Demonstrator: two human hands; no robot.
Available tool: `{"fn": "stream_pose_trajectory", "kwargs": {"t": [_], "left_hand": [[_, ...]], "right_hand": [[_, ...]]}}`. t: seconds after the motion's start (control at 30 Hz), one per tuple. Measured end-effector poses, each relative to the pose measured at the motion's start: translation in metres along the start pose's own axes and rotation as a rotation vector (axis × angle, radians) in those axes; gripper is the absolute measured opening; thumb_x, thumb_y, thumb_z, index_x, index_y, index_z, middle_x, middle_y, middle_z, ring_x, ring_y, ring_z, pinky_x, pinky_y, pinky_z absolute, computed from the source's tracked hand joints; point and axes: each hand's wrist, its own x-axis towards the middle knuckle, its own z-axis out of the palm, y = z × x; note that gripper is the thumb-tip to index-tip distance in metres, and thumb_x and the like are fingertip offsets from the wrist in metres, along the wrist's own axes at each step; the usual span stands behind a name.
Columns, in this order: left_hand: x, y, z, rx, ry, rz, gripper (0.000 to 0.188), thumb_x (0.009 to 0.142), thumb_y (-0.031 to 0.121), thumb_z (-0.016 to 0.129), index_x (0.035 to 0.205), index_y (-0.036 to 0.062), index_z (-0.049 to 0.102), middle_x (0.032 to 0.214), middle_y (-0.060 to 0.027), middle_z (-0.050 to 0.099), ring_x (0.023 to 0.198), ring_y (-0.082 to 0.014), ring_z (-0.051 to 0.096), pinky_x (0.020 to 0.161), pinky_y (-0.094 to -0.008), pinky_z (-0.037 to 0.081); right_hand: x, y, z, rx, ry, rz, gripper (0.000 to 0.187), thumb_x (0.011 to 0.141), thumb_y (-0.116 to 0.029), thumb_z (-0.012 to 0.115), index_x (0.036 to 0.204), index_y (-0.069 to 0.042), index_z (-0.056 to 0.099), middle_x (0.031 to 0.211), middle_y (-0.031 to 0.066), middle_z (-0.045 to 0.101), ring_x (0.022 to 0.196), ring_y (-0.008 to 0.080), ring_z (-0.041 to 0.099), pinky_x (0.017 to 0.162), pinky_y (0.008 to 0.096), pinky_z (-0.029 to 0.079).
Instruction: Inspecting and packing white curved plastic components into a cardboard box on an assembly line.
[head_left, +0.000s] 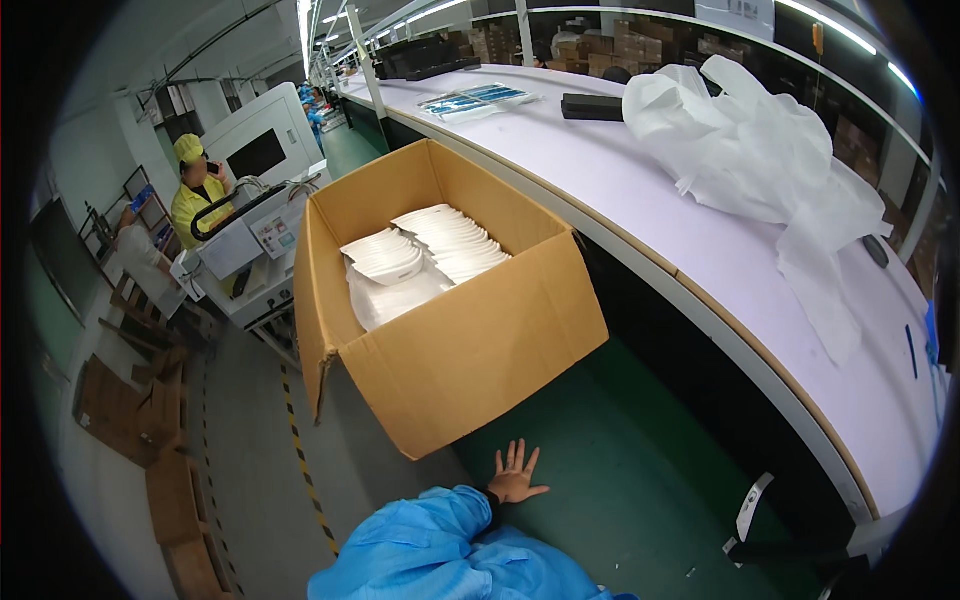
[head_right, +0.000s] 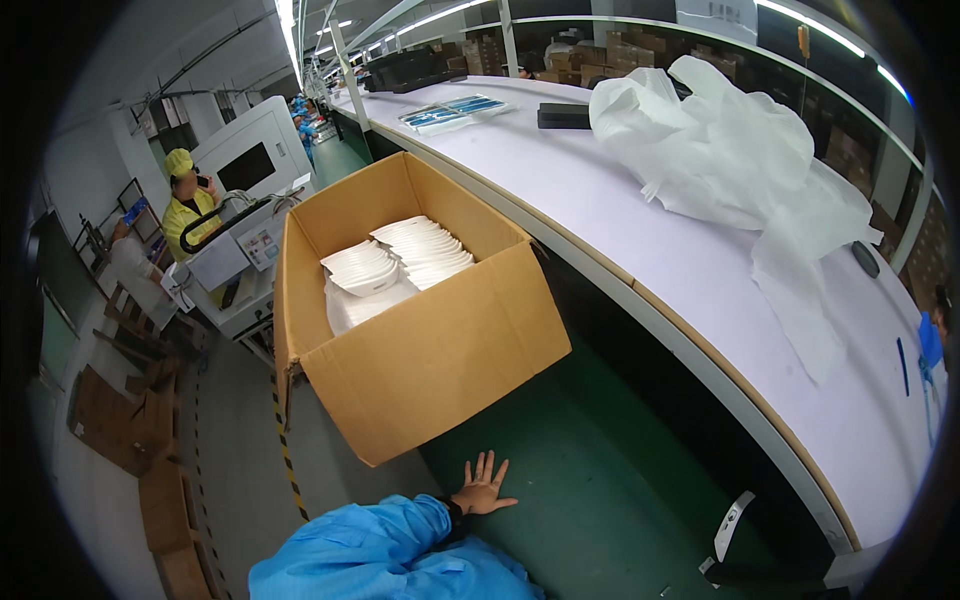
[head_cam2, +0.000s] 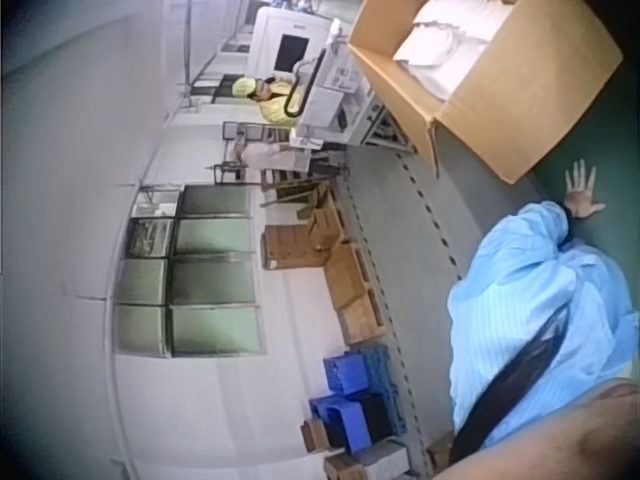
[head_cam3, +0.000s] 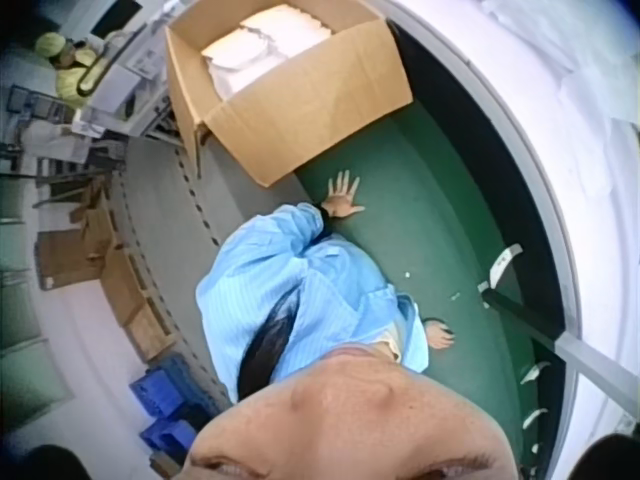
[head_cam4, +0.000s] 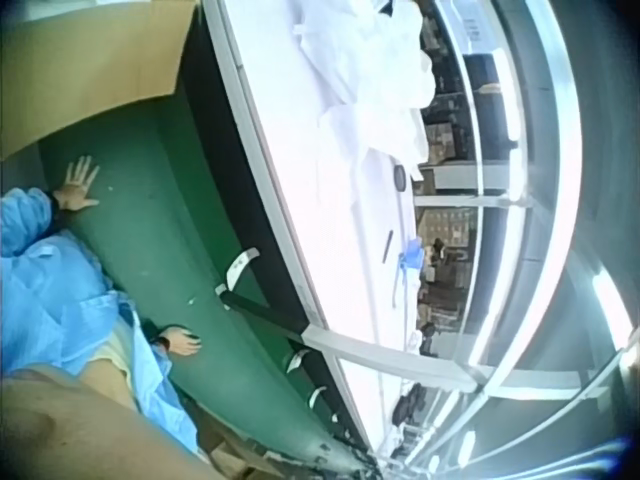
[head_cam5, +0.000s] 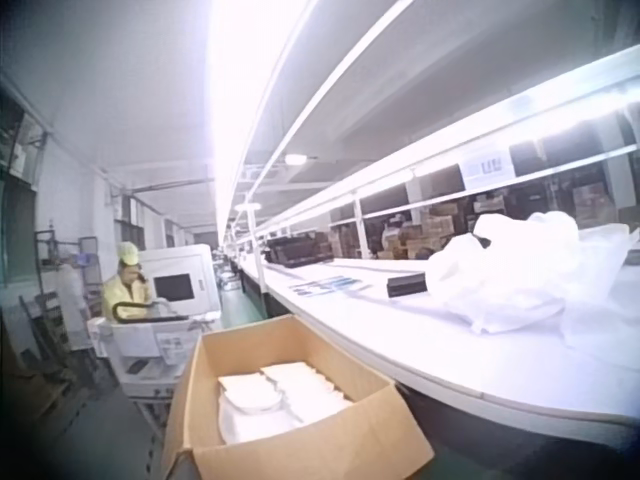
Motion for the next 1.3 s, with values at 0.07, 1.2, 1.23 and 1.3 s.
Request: {"fn": "stream_pose_trajectory", "kwargs": {"t": [0.07,1.2,1.23,1.3], "left_hand": [[0.011,0.011,0.0,0.011,-0.01,0.05,0.1,0.081,0.071,0.043,0.149,0.0106,0.0,0.15,-0.0258,-0.014,0.139,-0.0424,-0.014,0.107,-0.0617,-0.005],[0.007,-0.002,-0.001,-0.01,-0.034,0.008,0.107,0.081,0.064,0.053,0.146,0.0038,-0.007,0.147,-0.0292,-0.02,0.136,-0.0432,-0.022,0.103,-0.0641,-0.01],[0.007,0.0,-0.002,-0.005,-0.049,0.034,0.107,0.081,0.064,0.053,0.146,0.0038,-0.007,0.147,-0.0292,-0.02,0.136,-0.0432,-0.022,0.103,-0.0641,-0.01],[0.008,0.005,-0.003,0.008,-0.102,-0.012,0.108,0.081,0.064,0.052,0.146,0.0026,-0.009,0.146,-0.0287,-0.023,0.135,-0.043,-0.025,0.103,-0.0633,-0.011]], "right_hand": [[-0.004,0.028,-0.013,-0.007,0.0,0.021,0.038,0.093,-0.025,0.045,0.121,0.0,0.05,0.129,0.0204,0.049,0.118,0.0388,0.046,0.099,0.0485,0.037],[-0.005,-0.003,-0.007,0.049,-0.083,0.097,0.043,0.088,-0.018,0.053,0.127,-0.002,0.046,0.135,0.0183,0.044,0.125,0.0354,0.04,0.104,0.0447,0.032],[-0.006,-0.002,-0.007,0.045,-0.076,0.11,0.043,0.087,-0.017,0.054,0.127,-0.002,0.047,0.135,0.0172,0.044,0.125,0.0348,0.04,0.104,0.0445,0.032],[-0.009,0.006,-0.01,0.09,-0.041,0.116,0.039,0.087,-0.016,0.054,0.123,-0.002,0.049,0.131,0.017,0.047,0.123,0.0348,0.042,0.103,0.045,0.032]]}}
